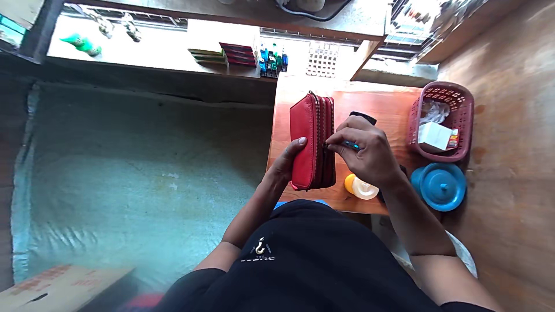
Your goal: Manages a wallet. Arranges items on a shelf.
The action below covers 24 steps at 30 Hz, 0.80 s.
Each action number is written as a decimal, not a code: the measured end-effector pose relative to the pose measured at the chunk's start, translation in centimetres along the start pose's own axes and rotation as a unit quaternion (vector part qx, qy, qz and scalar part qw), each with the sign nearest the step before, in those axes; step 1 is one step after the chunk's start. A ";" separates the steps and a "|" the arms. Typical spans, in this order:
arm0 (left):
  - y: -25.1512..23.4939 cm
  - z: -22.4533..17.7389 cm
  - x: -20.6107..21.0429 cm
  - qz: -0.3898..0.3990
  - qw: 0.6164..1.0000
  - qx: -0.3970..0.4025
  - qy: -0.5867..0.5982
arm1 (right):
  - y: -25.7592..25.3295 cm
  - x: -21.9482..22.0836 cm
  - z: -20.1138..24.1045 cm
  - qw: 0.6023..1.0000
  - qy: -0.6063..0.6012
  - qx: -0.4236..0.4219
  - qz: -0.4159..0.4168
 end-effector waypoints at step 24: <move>1.2 -2.0 4.3 -0.069 0.996 0.063 -0.001 | 2.9 2.2 3.2 0.976 -0.148 0.056 -0.147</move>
Point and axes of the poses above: each hand's wrist, its own y-axis away from the middle knuckle, its own x-axis out of the palm, z = x × y, the point moved 5 cm from there along -y, towards the middle knuckle, and after that the axes turned 1 degree about -x, right-handed, at the moved point
